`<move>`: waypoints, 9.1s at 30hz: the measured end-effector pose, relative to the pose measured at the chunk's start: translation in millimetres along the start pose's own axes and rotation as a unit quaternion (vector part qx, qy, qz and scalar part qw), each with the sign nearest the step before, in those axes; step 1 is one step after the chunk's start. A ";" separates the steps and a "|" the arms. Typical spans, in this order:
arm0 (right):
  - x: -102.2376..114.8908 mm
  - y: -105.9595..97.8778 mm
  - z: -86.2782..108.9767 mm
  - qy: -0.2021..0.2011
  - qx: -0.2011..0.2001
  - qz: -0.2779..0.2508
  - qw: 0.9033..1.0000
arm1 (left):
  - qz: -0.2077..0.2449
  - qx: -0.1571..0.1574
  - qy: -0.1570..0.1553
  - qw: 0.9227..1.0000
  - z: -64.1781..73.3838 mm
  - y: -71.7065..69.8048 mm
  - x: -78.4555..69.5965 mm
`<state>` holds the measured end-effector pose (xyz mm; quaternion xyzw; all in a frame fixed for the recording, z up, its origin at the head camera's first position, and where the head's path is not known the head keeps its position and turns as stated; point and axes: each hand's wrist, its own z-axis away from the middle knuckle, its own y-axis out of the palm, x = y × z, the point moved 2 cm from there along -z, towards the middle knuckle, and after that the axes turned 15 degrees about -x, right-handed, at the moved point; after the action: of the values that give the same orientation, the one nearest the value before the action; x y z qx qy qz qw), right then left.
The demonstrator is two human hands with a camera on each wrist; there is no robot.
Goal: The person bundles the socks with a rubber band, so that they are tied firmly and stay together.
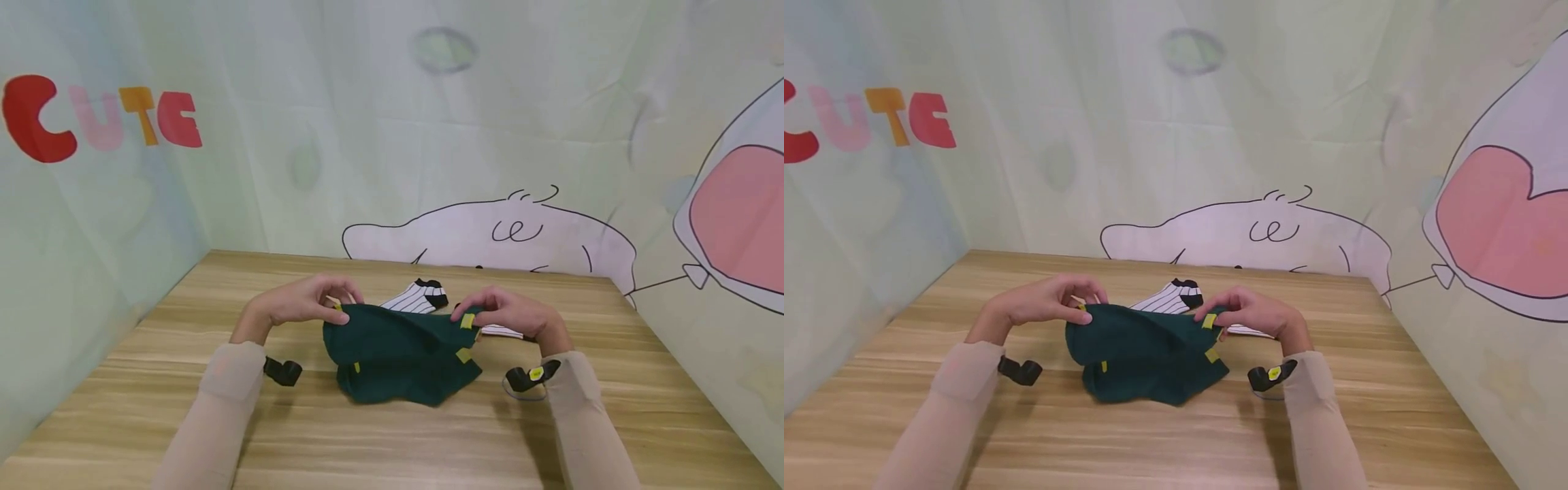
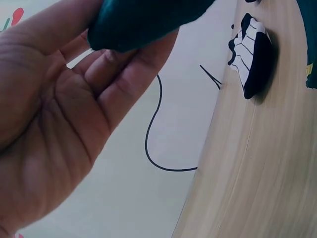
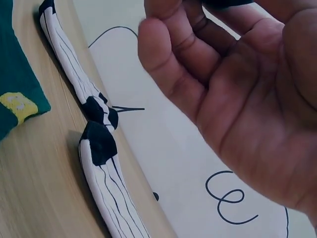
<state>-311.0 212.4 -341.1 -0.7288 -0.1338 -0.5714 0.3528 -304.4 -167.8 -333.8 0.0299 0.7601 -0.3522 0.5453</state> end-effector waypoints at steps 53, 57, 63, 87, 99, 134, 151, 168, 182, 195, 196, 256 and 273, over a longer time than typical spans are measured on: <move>-29.5 -0.7 5.9 0.057 0.152 -0.028 0.986 | -0.068 0.125 -0.060 0.988 -13.3 33.6 16.7; -32.7 0.8 5.6 0.090 0.150 -0.018 0.984 | -0.085 0.127 -0.064 0.986 -14.9 36.2 18.6; -38.8 2.6 5.2 0.136 0.147 0.002 0.980 | -0.130 0.135 -0.052 0.981 -16.8 43.4 20.6; -44.4 6.6 -2.2 0.194 0.147 0.069 0.968 | -0.218 0.118 -0.063 0.967 -22.6 48.2 26.2; -44.2 8.7 -4.3 0.199 0.132 0.090 0.967 | -0.231 0.092 -0.070 0.966 -20.7 48.2 29.8; -39.7 17.8 -28.6 0.046 -0.080 0.185 0.978 | -0.238 0.052 -0.081 0.967 -23.6 46.9 27.9; -54.6 31.8 -43.1 0.060 -0.200 0.201 0.957 | -0.233 0.031 -0.062 0.970 -26.1 49.5 27.3; -52.3 34.9 -41.1 0.093 -0.162 0.243 0.952 | -0.300 0.061 -0.047 0.951 -24.7 50.2 22.8; -55.6 32.0 -39.7 0.109 -0.175 0.273 0.940 | -0.317 0.058 -0.037 0.946 -22.3 49.4 22.3; -57.3 31.6 -41.0 0.154 -0.210 0.270 0.927 | -0.318 0.040 -0.031 0.947 -25.2 45.1 22.6; -56.7 31.8 -41.1 0.159 -0.211 0.270 0.926 | -0.316 0.038 -0.031 0.947 -25.3 44.8 22.1; -7.4 -3.7 -15.0 0.097 -0.219 0.195 0.951 | -0.204 -0.090 0.028 0.974 -14.6 16.9 4.7; 4.6 -5.7 -12.3 0.030 -0.216 0.181 0.959 | -0.156 -0.211 0.033 0.964 -19.9 16.2 1.1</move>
<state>-322.0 207.3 -333.6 -0.7822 0.1378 -0.5346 0.2888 -314.0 -144.7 -339.8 -0.1932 0.8299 -0.2632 0.4525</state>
